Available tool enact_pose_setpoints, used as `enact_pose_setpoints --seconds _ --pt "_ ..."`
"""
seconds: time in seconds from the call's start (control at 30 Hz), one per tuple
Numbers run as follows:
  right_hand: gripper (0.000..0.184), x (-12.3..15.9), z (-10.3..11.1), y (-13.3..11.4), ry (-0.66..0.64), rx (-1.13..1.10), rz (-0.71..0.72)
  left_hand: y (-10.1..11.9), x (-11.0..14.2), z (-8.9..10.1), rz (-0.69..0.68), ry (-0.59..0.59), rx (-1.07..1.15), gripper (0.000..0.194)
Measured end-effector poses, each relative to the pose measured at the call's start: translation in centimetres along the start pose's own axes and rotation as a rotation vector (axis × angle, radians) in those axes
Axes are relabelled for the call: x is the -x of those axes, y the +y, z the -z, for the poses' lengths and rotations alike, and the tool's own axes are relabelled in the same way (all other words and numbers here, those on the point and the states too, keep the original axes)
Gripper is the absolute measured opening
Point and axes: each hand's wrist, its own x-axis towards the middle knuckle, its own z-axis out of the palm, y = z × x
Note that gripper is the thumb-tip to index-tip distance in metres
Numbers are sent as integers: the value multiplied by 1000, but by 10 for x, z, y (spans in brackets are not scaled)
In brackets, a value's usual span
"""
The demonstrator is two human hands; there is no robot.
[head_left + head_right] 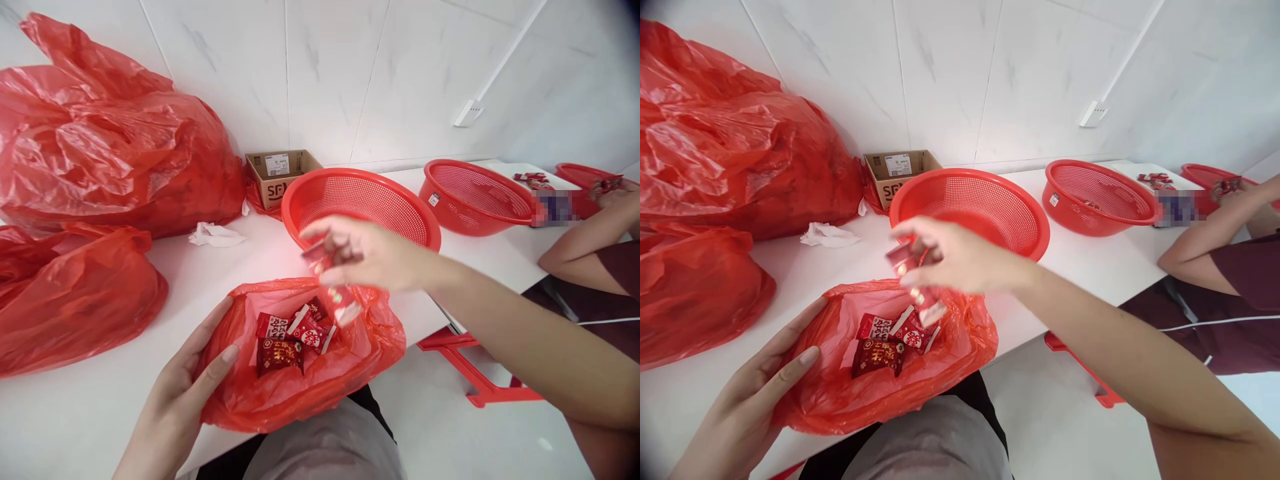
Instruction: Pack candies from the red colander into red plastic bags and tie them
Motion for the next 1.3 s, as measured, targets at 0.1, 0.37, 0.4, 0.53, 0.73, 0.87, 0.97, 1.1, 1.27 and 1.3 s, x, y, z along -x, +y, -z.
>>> enact_pose_setpoints --seconds 0.1,0.37,0.4,0.53,0.73,0.87,0.97,1.1,1.27,1.3 --pt "28 4 -48 -9 -40 352 88 1 2 -2 -7 -12 -4 70" --pt "35 -12 -12 0 192 342 -10 -3 4 4 -6 -3 44 71" --pt "34 -17 3 6 264 416 -47 -3 4 4 -9 -11 58 70" --pt "49 -27 45 52 47 837 -427 -5 3 6 -9 -33 67 68" --pt "33 -25 49 100 -294 802 -620 -6 2 9 1 -17 55 70" --pt "15 -27 54 89 -162 765 -545 -7 1 8 16 -9 69 71" --pt "18 -24 57 68 83 372 -383 -8 1 8 24 -6 78 72" --pt "29 -9 46 37 162 -299 -266 -8 0 8 25 -10 86 71" --pt "28 6 30 17 54 -414 -260 -8 0 5 12 -20 67 66" --pt "26 8 27 14 34 -418 -249 -8 0 4 10 -17 67 66"
